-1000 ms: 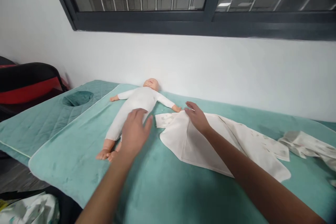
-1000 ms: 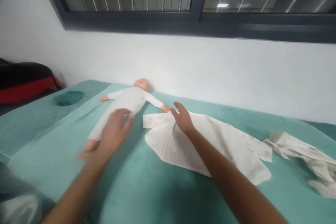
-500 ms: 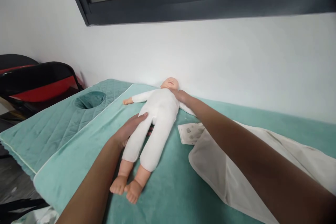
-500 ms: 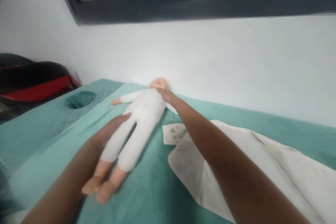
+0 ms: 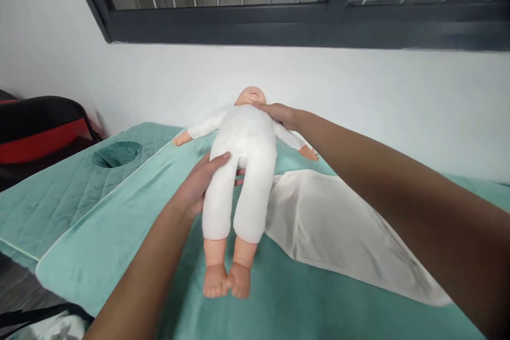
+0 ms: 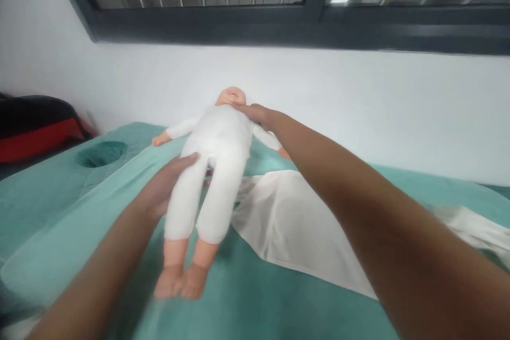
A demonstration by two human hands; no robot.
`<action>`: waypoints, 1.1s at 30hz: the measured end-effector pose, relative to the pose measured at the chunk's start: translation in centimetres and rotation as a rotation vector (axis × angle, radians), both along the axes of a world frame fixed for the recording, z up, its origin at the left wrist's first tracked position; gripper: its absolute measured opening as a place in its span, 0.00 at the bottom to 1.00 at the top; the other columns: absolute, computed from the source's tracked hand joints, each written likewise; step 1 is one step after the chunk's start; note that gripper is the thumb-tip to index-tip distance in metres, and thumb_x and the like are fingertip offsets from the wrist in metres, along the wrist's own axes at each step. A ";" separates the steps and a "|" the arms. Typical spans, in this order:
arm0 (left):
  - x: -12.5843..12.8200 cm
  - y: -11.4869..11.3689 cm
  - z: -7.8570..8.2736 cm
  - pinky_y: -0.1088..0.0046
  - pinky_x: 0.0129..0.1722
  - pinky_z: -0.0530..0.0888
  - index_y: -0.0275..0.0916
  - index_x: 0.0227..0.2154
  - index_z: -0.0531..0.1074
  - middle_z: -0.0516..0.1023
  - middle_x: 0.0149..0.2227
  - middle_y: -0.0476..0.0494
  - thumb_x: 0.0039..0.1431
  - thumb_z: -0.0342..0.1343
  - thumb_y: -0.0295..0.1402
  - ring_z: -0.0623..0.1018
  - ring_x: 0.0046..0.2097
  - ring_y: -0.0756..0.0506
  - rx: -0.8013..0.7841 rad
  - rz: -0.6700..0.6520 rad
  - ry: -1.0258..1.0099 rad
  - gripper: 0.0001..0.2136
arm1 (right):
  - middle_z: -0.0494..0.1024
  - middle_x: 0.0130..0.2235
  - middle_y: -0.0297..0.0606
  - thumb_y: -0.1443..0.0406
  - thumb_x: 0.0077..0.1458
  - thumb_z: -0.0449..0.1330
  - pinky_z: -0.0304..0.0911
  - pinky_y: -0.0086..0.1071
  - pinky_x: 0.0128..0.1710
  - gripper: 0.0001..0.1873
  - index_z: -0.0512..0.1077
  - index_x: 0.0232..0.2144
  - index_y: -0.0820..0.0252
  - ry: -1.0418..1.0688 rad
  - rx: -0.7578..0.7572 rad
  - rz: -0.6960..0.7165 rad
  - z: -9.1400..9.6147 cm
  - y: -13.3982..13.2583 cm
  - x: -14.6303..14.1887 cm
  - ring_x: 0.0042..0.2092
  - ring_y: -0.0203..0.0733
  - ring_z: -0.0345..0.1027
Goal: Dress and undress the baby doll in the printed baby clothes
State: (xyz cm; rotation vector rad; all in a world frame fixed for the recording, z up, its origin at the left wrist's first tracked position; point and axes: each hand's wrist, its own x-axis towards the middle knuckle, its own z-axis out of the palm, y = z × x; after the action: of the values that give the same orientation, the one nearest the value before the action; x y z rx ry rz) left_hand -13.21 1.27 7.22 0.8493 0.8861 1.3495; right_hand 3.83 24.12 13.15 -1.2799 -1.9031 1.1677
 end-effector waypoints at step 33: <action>19.3 3.4 -8.4 0.59 0.43 0.72 0.35 0.38 0.75 0.79 0.38 0.31 0.59 0.46 0.25 0.79 0.40 0.36 0.363 -0.139 1.387 0.12 | 0.72 0.49 0.48 0.57 0.65 0.49 0.59 0.38 0.45 0.18 0.68 0.50 0.61 -0.887 0.854 0.079 -6.7 -13.8 17.0 0.48 0.50 0.65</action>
State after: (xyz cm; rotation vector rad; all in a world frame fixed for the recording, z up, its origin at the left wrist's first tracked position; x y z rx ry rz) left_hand 6.10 4.63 -1.22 2.1736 1.5627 0.6479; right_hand 20.83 10.31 6.42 -1.2706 -2.6113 -0.3439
